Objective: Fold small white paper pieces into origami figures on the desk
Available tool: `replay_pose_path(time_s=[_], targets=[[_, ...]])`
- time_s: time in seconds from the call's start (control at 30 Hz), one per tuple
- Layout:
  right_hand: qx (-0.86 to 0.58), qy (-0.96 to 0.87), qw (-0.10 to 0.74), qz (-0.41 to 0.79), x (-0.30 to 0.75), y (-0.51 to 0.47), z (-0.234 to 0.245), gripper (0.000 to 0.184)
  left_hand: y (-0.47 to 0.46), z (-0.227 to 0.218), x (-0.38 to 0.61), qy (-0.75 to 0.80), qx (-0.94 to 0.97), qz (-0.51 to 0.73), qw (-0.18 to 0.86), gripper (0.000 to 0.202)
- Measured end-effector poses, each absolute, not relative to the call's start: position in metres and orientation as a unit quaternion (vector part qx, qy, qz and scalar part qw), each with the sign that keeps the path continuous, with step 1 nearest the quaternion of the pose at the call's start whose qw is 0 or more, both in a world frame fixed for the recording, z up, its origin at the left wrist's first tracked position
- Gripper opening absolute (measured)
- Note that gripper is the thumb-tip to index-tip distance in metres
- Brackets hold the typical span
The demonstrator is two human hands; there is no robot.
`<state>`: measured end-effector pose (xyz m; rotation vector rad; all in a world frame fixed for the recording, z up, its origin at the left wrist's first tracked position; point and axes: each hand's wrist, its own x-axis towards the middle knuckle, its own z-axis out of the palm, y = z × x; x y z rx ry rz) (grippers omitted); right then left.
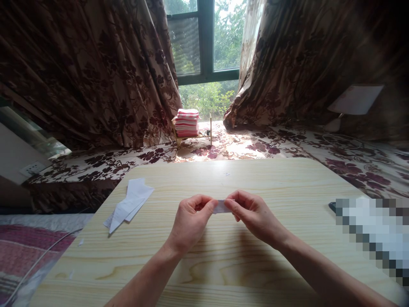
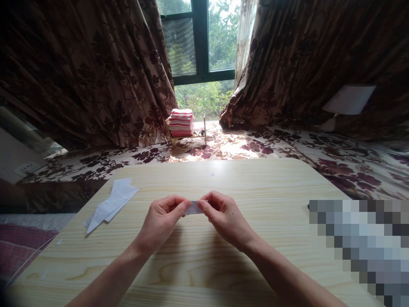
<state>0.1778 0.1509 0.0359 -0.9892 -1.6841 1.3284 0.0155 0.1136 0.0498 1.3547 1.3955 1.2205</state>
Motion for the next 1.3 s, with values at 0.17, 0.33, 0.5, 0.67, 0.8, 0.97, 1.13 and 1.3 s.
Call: replay_pose_path(time_s=[0.17, 0.33, 0.5, 0.67, 0.8, 0.97, 1.13, 1.3], targets=[[-0.384, -0.662, 0.382, 0.518, 0.1784, 0.1512, 0.035, 0.03, 0.1154, 0.0496, 0.0143, 0.551, 0.54, 0.482, 0.414, 0.026], [-0.387, -0.654, 0.392, 0.518, 0.1789, 0.1516, 0.0353, 0.031, 0.1157, 0.0499, 0.0141, 0.553, 0.54, 0.47, 0.427, 0.026], [-0.392, -0.634, 0.388, 0.542, 0.1801, 0.1541, 0.0336, 0.032, 0.1137, 0.0518, 0.0149, 0.547, 0.563, 0.458, 0.417, 0.027], [-0.382, -0.648, 0.388, 0.533, 0.1815, 0.1548, 0.0324, 0.033, 0.1129, 0.0501, 0.0135, 0.546, 0.564, 0.461, 0.414, 0.031], [-0.381, -0.665, 0.388, 0.511, 0.1811, 0.1537, 0.0342, 0.035, 0.114, 0.0513, 0.0139, 0.541, 0.552, 0.476, 0.42, 0.03], [-0.396, -0.643, 0.399, 0.521, 0.1802, 0.1534, 0.0326, 0.035, 0.1159, 0.0533, 0.0154, 0.546, 0.501, 0.508, 0.44, 0.025], [-0.405, -0.637, 0.403, 0.517, 0.179, 0.1537, 0.0326, 0.036, 0.1168, 0.0498, 0.0157, 0.542, 0.458, 0.529, 0.465, 0.025], [-0.407, -0.686, 0.38, 0.469, 0.1804, 0.1536, 0.0359, 0.037, 0.1188, 0.0453, 0.0131, 0.547, 0.441, 0.538, 0.466, 0.023]])
